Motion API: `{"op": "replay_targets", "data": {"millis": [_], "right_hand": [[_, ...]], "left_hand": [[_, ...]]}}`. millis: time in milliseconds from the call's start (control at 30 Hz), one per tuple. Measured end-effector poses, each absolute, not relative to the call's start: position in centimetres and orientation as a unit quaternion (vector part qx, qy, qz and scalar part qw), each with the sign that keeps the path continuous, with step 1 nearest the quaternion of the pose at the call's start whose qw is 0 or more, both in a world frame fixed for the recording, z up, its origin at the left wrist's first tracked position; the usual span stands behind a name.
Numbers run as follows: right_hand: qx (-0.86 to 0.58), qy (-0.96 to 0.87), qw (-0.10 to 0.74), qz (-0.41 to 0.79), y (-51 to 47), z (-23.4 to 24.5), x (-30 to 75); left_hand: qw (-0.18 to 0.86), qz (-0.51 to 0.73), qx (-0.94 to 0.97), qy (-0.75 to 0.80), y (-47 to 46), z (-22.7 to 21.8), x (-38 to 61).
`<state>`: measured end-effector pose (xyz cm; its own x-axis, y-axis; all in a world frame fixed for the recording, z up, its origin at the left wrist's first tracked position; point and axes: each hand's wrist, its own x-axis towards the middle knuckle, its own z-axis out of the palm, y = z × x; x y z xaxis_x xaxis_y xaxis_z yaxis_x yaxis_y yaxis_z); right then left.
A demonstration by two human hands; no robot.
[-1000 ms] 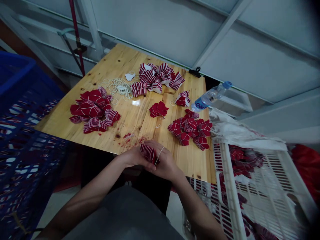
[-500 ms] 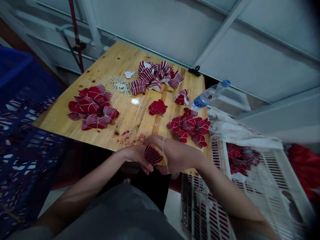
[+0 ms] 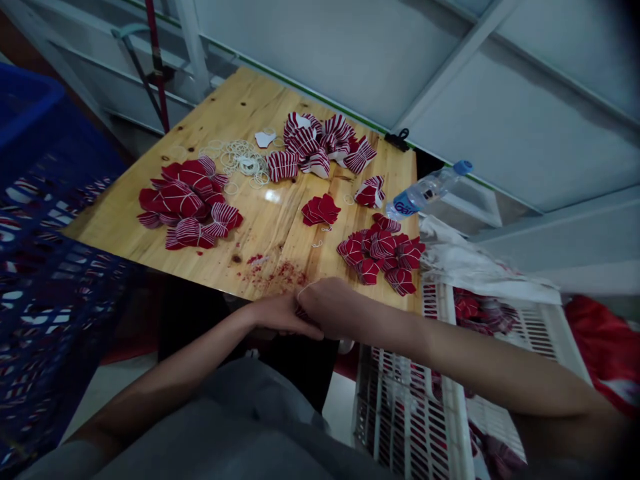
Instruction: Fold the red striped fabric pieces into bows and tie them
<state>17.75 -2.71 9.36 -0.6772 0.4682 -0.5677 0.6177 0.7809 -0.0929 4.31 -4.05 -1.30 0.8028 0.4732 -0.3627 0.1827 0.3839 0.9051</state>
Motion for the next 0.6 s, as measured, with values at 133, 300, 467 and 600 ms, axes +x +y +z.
{"op": "replay_targets", "data": {"millis": [133, 300, 467, 600], "right_hand": [[0.334, 0.882, 0.286, -0.169, -3.0, 9.8, 18.3], [0.346, 0.875, 0.277, -0.193, -3.2, 11.3, 18.6], [0.351, 0.865, 0.215, -0.287, -2.1, 13.0, 19.5], [0.357, 0.801, 0.08, -0.474, -0.8, 13.1, 21.3]], "left_hand": [[0.778, 0.147, 0.567, 0.228, -4.2, -1.5, 4.6], [0.788, 0.151, 0.57, 0.181, -3.7, -0.8, 4.6], [0.838, 0.079, 0.514, 0.164, -3.6, -0.5, 3.4], [0.867, 0.12, 0.47, 0.112, -3.8, -0.6, 2.9]]}}
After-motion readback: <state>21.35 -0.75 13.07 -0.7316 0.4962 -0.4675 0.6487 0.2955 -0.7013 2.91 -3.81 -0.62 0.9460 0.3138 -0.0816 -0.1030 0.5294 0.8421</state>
